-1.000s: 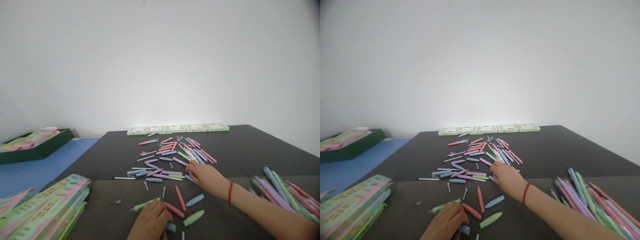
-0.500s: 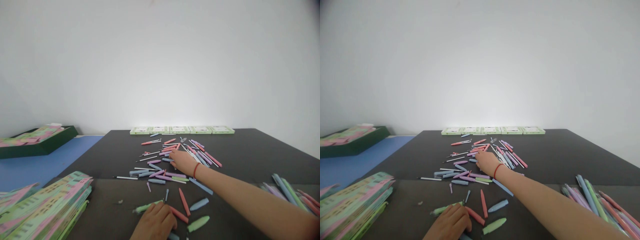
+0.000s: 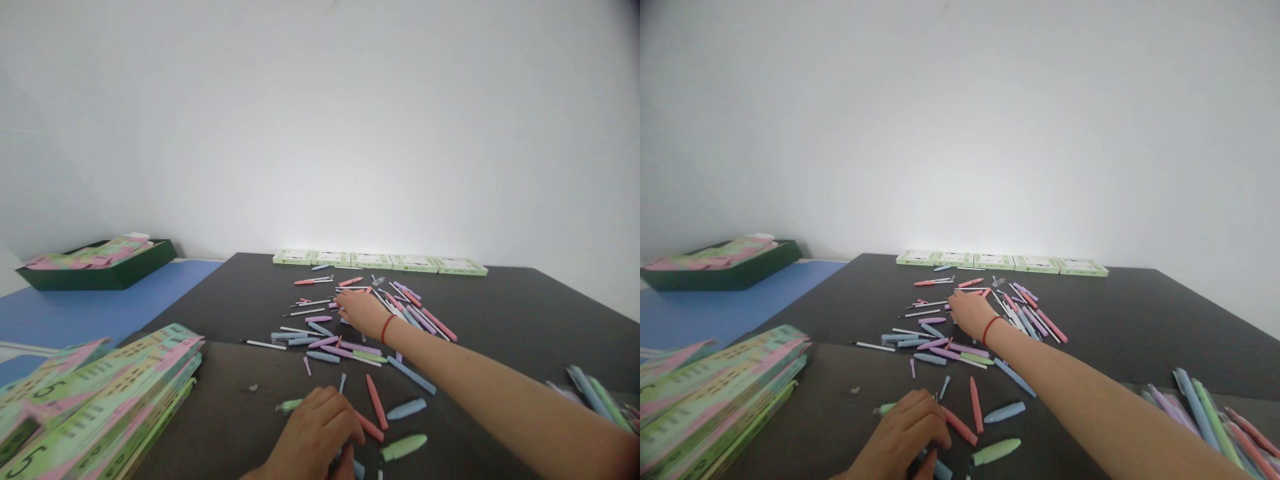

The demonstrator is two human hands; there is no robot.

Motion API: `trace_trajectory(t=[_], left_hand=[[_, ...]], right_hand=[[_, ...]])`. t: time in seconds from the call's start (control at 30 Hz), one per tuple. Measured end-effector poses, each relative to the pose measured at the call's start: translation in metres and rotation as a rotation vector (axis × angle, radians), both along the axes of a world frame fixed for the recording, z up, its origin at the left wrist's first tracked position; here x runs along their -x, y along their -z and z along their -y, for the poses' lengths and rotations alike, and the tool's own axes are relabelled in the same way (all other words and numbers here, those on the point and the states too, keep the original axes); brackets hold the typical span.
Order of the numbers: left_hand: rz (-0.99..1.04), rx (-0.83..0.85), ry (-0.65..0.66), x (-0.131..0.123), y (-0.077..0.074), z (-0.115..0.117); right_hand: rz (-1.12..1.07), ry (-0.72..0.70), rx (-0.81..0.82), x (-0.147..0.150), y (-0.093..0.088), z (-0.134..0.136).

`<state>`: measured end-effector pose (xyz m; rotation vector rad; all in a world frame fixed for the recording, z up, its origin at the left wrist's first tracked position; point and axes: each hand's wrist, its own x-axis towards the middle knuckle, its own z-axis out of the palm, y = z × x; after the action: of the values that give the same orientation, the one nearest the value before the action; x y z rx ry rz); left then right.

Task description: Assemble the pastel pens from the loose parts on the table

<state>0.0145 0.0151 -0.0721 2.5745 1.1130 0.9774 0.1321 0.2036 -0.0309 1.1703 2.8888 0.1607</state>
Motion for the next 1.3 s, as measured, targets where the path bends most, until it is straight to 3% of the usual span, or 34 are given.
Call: trace_trajectory(t=[0.23, 0.37, 0.53, 0.67, 0.73, 0.83, 0.9, 0.97, 1.17, 1.3], left_hand=[[-0.014, -0.009, 0.004, 0.002, -0.001, 0.001], [0.006, 0.004, 0.018, 0.002, -0.006, 0.003], [0.105, 0.075, -0.095, 0.005, -0.013, 0.006], [0.186, 0.199, -0.325, 0.015, -0.020, -0.005], [0.099, 0.280, -0.448, 0.023, -0.025, -0.019], [0.013, 0.307, -0.517, 0.040, -0.033, -0.049], [-0.067, 0.309, -0.578, 0.056, -0.036, -0.074], [-0.163, 0.316, -0.667, 0.072, -0.037, -0.098], [-0.444, 0.359, -0.775, 0.097, -0.027, -0.144], [-0.560, 0.353, -0.770, 0.099, -0.023, -0.154]], right_hand=[[-0.013, -0.081, 0.123, 0.079, 0.006, -0.012], [-0.084, -0.012, 0.234, 0.089, 0.006, -0.015], [-0.350, 0.101, 0.407, 0.046, -0.008, 0.004], [-0.571, 0.139, 0.669, -0.018, -0.010, 0.056], [-0.682, 0.141, 0.800, -0.049, -0.006, 0.089], [-0.846, 0.162, 0.971, -0.084, 0.005, 0.133], [-1.020, 0.165, 1.185, -0.097, 0.014, 0.154], [-1.114, 0.141, 1.282, -0.103, 0.020, 0.167], [-1.023, 0.150, 1.105, -0.102, 0.022, 0.178], [-0.669, 0.193, 0.613, -0.106, 0.027, 0.175]])
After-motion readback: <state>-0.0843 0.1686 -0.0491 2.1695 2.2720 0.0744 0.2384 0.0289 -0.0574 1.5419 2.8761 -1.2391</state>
